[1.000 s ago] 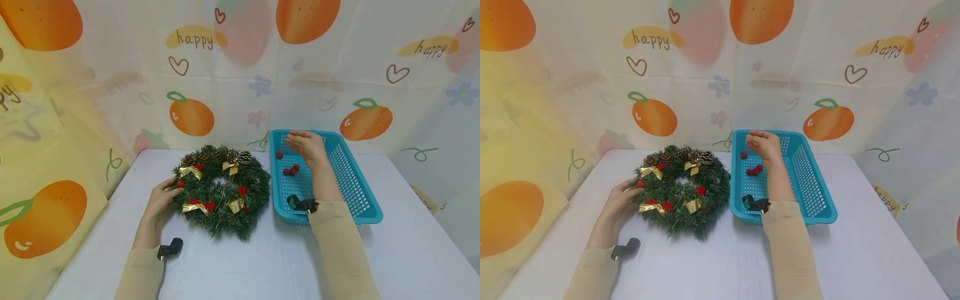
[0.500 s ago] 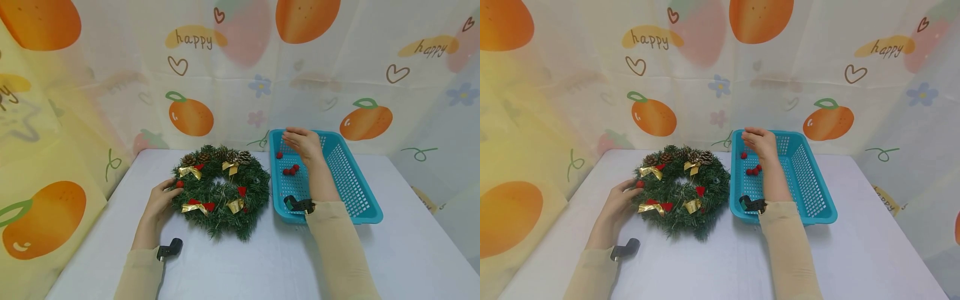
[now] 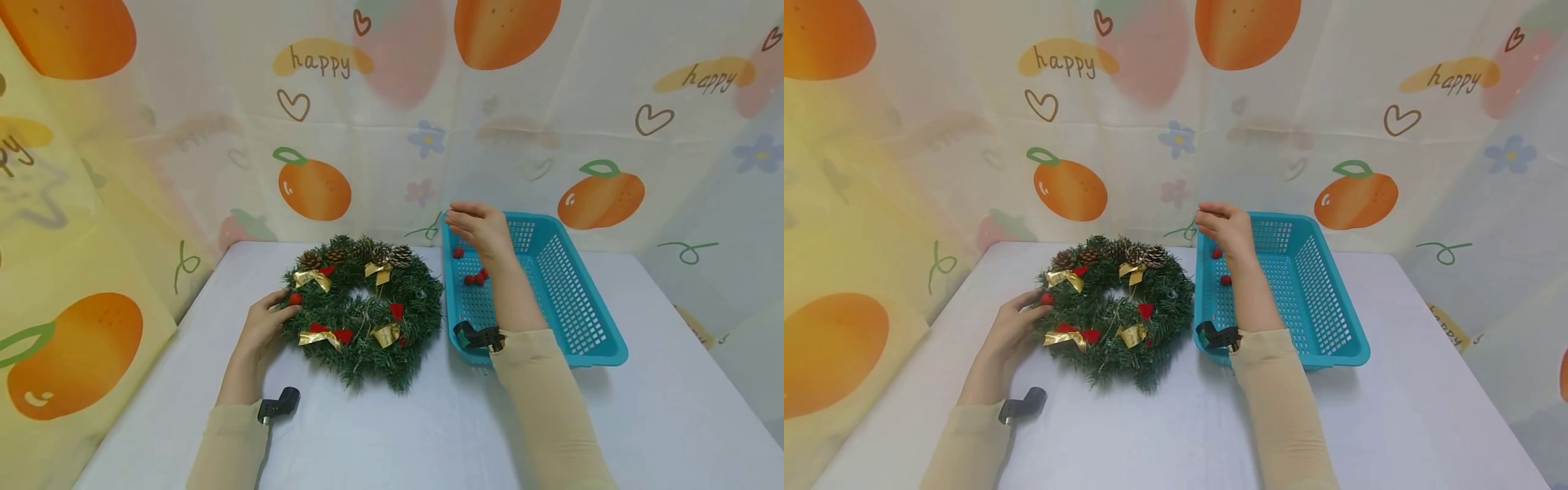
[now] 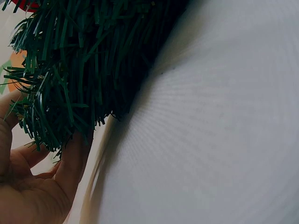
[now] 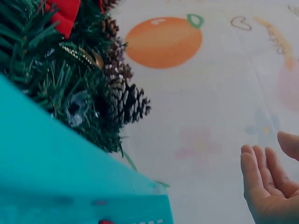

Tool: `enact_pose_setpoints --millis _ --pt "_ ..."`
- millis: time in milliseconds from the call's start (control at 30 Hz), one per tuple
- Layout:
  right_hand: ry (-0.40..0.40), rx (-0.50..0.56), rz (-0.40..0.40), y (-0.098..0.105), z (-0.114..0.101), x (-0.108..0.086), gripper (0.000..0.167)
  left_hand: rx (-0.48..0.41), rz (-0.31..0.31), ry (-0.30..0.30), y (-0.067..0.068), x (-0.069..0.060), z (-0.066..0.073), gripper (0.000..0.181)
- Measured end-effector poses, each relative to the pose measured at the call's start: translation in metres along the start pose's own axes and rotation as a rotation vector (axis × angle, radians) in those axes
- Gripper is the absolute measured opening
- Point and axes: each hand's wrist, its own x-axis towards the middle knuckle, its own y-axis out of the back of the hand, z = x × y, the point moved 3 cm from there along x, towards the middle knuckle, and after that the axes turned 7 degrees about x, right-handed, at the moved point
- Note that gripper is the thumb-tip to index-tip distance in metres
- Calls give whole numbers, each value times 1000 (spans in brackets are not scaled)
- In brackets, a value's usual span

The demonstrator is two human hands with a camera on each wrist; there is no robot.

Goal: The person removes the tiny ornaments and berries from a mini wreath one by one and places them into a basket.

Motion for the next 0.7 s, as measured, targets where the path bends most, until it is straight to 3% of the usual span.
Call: enact_pose_setpoints --millis 300,700 --pt "11 -35 -47 -21 7 -4 44 -7 0 0 -1 1 0 71" --pt "5 -72 -152 -67 32 -13 40 20 16 -10 2 2 -1 70"
